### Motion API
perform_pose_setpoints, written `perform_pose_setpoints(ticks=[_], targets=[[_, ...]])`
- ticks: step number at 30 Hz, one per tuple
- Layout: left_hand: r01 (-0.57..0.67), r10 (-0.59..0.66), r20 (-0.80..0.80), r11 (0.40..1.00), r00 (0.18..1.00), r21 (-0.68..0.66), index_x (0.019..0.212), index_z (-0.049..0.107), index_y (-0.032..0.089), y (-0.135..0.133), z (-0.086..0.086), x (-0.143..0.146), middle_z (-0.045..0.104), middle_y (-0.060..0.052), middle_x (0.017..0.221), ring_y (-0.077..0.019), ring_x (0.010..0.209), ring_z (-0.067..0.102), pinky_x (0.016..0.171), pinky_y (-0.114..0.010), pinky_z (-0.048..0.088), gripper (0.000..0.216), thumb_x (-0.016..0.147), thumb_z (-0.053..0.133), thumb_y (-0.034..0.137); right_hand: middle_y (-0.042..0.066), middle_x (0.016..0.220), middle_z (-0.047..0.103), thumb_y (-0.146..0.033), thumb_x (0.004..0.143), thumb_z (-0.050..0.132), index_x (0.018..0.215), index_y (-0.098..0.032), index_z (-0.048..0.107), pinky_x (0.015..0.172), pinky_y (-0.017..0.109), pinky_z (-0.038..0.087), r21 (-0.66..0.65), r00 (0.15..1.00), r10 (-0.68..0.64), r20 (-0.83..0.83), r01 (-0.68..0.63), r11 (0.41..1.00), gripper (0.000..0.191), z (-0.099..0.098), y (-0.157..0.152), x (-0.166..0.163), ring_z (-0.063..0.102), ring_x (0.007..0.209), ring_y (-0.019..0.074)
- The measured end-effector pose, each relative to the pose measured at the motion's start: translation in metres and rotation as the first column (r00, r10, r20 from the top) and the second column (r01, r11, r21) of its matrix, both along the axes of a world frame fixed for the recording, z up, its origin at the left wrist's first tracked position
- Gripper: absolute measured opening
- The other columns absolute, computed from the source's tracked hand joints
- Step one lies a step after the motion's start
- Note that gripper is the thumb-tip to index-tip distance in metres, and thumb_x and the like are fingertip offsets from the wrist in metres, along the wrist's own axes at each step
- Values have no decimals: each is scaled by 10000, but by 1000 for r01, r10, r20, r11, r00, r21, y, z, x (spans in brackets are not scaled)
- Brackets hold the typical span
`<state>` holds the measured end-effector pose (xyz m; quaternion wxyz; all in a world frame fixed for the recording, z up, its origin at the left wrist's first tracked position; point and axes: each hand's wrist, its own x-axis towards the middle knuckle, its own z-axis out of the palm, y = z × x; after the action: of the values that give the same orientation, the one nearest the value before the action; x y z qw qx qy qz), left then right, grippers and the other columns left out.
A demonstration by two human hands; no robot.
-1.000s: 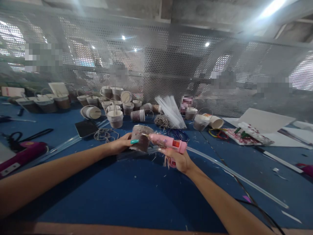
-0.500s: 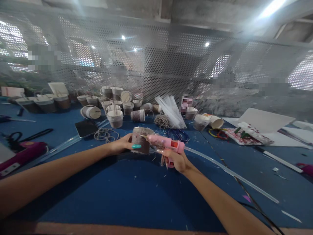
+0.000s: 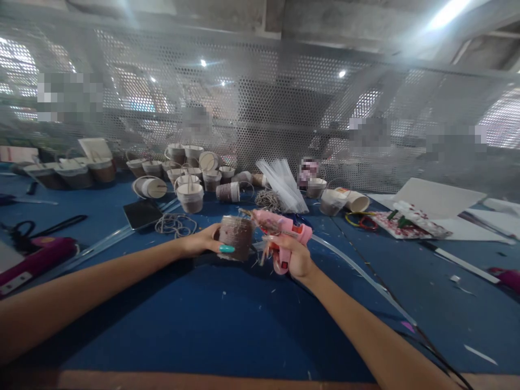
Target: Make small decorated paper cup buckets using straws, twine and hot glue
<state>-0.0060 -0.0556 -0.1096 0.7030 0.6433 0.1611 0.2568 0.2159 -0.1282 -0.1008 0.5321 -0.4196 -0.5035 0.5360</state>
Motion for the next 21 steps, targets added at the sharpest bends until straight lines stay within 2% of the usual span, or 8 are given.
perform_pose_setpoints(ticks=[3, 6, 9, 13, 18, 21], targets=[[-9, 9, 23, 1000, 1000, -13, 1108, 595, 125, 1, -1, 0, 670, -115, 1070, -224, 959, 632, 905, -353, 444, 561, 605, 773, 298, 51, 420, 557, -403, 603, 590, 488, -156, 640, 287, 231, 252, -73, 987, 142, 71, -136, 988, 277, 1, -4, 2, 411, 306, 103], [-20, 20, 30, 1000, 999, -22, 1100, 599, 112, 0, 0, 0, 674, -128, 1054, -229, 941, 638, 894, -353, 449, 582, 591, 782, 325, 31, 404, 540, -376, 600, 602, 470, -171, 628, 289, 219, 256, -112, 982, 160, 103, -149, 983, 244, -2, -5, 3, 408, 301, 93], [-22, 22, 12, 1000, 1000, -15, 1111, 588, 118, -2, 4, 1, 678, -120, 1043, -224, 934, 638, 896, -356, 449, 607, 578, 794, 322, 40, 429, 567, -343, 608, 610, 464, -163, 616, 298, 211, 279, -108, 989, 102, 105, -91, 990, 230, -6, -2, 2, 431, 318, 92], [-14, 14, -8, 1000, 1000, 4, 1094, 589, 132, -5, 7, 2, 683, -95, 1023, -210, 927, 637, 905, -353, 443, 573, 583, 796, 288, 54, 443, 596, -346, 581, 599, 514, -150, 639, 286, 224, 311, -67, 1000, -10, 20, 11, 998, 210, -5, 2, -2, 458, 317, 116], [-11, 11, -28, 1000, 1000, -9, 1086, 587, 114, -4, 5, 1, 683, -112, 1015, -228, 926, 637, 901, -374, 441, 593, 565, 801, 299, 52, 454, 598, -403, 580, 551, 525, -140, 619, 245, 222, 256, 42, 998, -55, -31, 56, 998, 277, 7, 3, -7, 406, 253, 99], [-17, 17, -14, 1000, 1000, -24, 1100, 576, 107, -2, 3, 0, 676, -123, 1035, -240, 948, 632, 919, -387, 427, 623, 559, 800, 320, 23, 418, 549, -453, 602, 530, 537, -151, 594, 251, 227, 227, 152, 982, -186, -13, 186, 971, 315, 19, 5, 0, 362, 236, 89]])
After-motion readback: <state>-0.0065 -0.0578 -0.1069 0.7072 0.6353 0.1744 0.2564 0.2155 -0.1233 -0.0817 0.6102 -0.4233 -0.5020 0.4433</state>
